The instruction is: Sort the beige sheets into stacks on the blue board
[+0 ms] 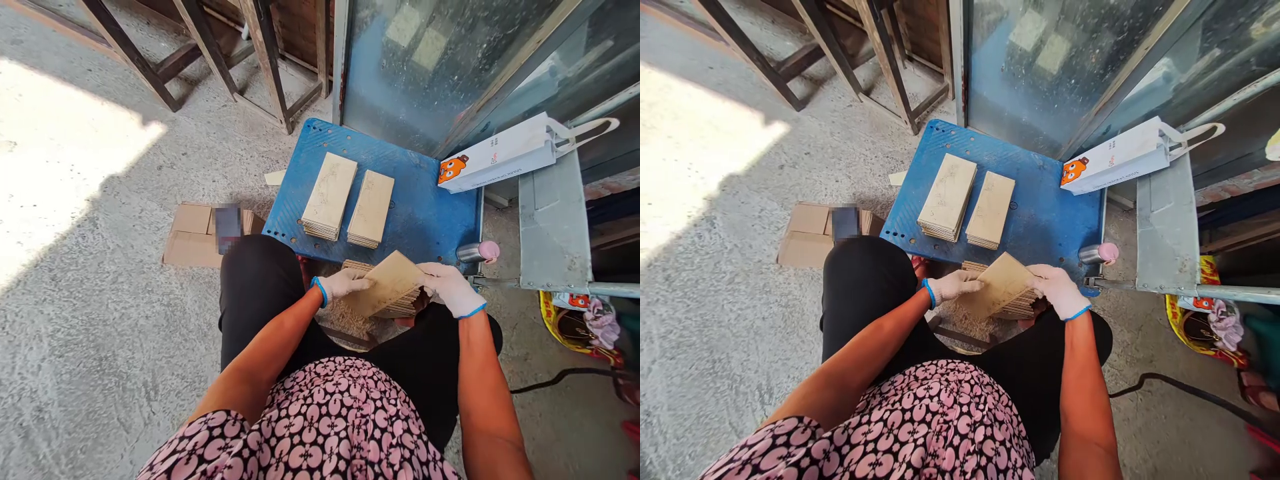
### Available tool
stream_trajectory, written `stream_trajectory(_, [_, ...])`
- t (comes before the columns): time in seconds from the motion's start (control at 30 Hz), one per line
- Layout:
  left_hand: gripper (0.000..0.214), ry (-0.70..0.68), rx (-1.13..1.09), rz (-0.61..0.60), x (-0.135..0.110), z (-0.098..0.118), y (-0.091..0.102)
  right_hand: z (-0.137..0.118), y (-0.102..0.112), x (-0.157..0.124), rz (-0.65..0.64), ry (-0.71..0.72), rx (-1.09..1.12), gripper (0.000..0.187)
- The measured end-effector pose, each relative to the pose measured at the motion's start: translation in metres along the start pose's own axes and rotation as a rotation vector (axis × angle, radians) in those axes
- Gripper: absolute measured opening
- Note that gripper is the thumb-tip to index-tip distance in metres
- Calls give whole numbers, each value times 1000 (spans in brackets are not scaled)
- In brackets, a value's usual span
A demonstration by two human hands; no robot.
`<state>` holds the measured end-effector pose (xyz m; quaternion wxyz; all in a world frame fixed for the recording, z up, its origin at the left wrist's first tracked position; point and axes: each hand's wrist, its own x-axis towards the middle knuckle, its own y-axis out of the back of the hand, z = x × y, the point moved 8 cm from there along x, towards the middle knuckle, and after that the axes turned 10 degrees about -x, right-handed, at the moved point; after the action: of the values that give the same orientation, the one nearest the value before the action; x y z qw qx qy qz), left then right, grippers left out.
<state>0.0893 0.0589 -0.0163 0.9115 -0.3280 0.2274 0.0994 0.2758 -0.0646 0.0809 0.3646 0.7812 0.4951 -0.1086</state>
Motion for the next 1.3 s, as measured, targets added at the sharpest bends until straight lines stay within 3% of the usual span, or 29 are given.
stream_trajectory(0.2, [53, -182, 58, 310, 4, 28, -1, -17, 21, 21, 48, 7, 146, 40])
stream_trajectory(0.33, [44, -198, -74, 470, 15, 55, 11, -22, 22, 42, 316, 60, 484, 52])
stream_trajectory(0.4, [40, -198, -170, 508, 28, 73, 19, -24, 12, 53, 383, 92, 554, 55])
stream_trajectory(0.47, [37, -192, -242, 542, 44, 92, 29, -28, -7, 69, 367, 115, 550, 55])
stream_trajectory(0.57, [33, -180, -232, 618, 67, 120, 46, -32, -29, 94, 401, 137, 510, 50])
stream_trajectory(0.67, [31, -175, -188, 652, 84, 139, 57, -28, -40, 121, 516, 86, 509, 46])
stream_trajectory(0.77, [31, -153, -64, 664, 95, 150, 60, -20, -46, 150, 563, 30, 610, 44])
stream_trajectory(0.9, [27, -110, 357, 723, 99, 167, 54, -6, -49, 180, 548, -20, 642, 42])
stream_trajectory(0.97, [35, -36, 543, 788, 98, 169, 54, 1, -50, 191, 528, -39, 610, 42])
stream_trajectory(1.13, [60, 83, 743, 851, 99, 170, 59, 7, -58, 210, 472, -57, 582, 51])
stream_trajectory(1.3, [65, 134, 890, 842, 105, 170, 71, -3, -65, 218, 458, -18, 524, 55])
